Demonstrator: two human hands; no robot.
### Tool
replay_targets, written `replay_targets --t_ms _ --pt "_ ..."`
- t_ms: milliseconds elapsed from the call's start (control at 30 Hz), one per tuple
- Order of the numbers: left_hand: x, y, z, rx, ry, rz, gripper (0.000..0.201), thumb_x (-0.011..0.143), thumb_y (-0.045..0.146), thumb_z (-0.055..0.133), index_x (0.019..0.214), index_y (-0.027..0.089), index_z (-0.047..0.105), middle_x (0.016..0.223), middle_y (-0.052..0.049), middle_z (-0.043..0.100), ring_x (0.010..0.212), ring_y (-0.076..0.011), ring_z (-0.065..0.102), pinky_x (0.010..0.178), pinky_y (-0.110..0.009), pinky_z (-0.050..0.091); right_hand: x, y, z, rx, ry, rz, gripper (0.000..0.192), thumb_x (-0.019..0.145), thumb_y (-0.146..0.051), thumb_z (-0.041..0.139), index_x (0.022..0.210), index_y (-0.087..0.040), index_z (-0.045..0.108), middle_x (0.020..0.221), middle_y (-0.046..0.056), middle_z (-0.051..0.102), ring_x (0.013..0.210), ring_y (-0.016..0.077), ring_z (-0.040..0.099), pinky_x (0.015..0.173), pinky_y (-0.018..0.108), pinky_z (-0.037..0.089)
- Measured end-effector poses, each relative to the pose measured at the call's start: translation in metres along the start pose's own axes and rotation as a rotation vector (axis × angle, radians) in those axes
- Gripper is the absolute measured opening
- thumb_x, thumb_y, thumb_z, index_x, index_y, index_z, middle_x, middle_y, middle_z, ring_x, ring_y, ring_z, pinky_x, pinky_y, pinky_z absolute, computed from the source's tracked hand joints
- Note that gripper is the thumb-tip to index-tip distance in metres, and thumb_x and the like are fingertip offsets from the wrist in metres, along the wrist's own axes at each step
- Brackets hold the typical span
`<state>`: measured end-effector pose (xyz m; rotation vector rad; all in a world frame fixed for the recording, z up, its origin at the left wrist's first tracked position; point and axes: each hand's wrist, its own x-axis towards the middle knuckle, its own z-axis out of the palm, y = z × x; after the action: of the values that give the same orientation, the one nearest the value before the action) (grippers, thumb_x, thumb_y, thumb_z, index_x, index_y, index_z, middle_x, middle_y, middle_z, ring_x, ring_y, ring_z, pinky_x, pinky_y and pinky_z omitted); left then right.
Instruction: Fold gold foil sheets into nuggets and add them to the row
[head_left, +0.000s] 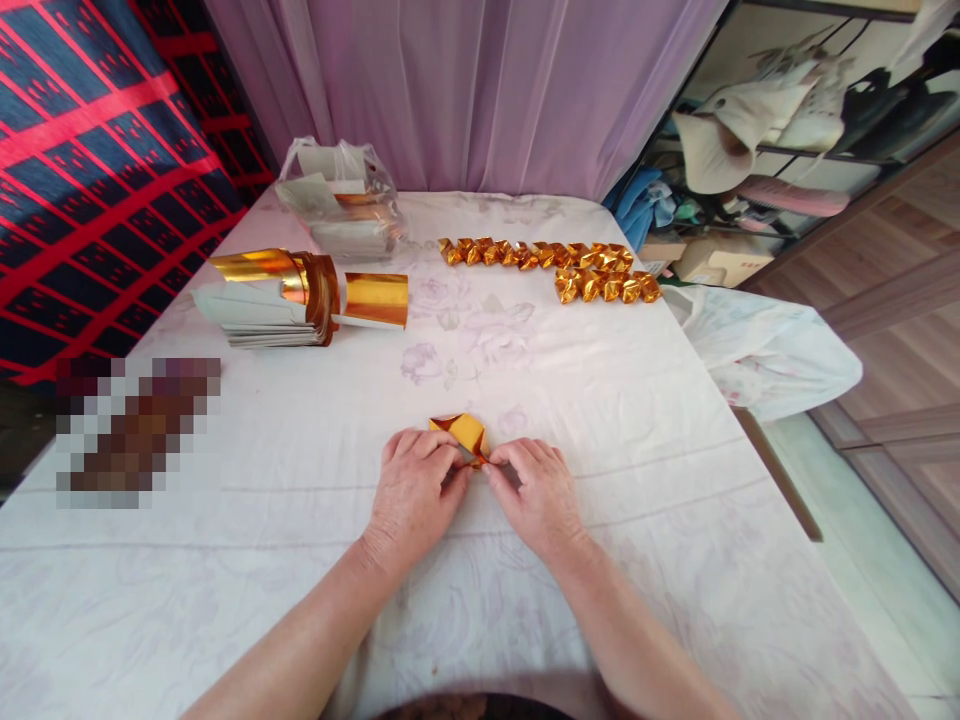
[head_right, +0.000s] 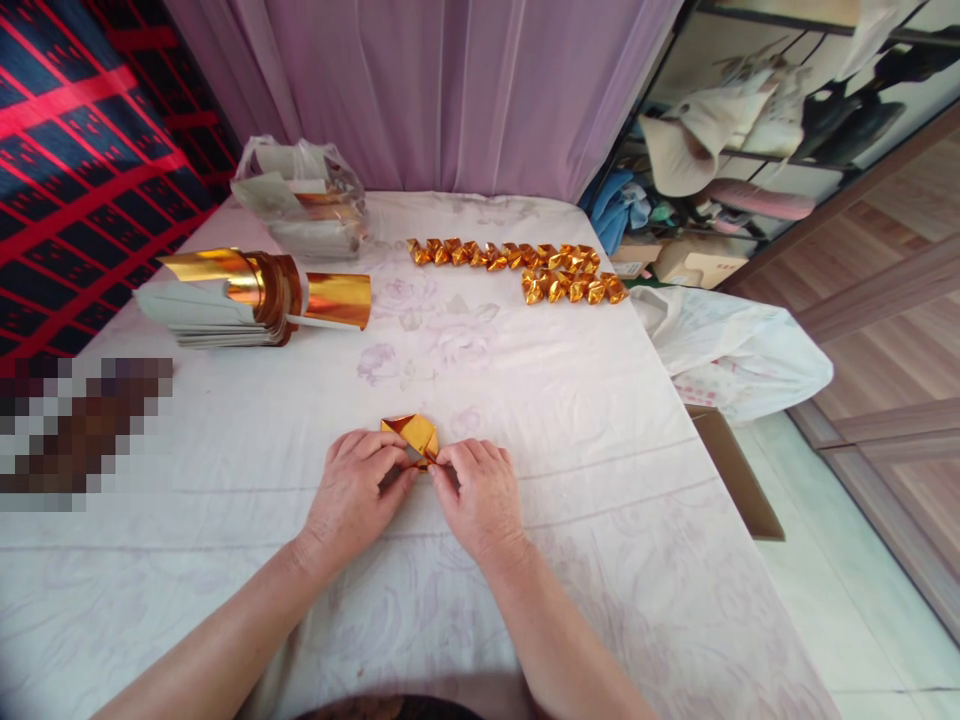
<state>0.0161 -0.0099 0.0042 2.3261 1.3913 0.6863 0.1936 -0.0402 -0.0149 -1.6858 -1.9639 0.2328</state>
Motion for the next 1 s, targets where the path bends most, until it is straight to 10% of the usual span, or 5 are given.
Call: replay_targets --t_ms 1000 --pt "0.0004 0.0002 0.0053 0.059 0.023 0.001 0.015 0.088 0.022 0.061 0.073 0.020 0.061 0.099 -0.004 0.066 0.093 -0.0236 0.055 0.088 -0.044 0.042 0.0023 -0.0029 0.0004 -0.022 0.002 0.018 0.008 0.087 -0.020 0.059 0.080 -0.023 0.059 0.080 0.001 0.067 0.078 0.0203 0.059 0.071 0.033 0.034"
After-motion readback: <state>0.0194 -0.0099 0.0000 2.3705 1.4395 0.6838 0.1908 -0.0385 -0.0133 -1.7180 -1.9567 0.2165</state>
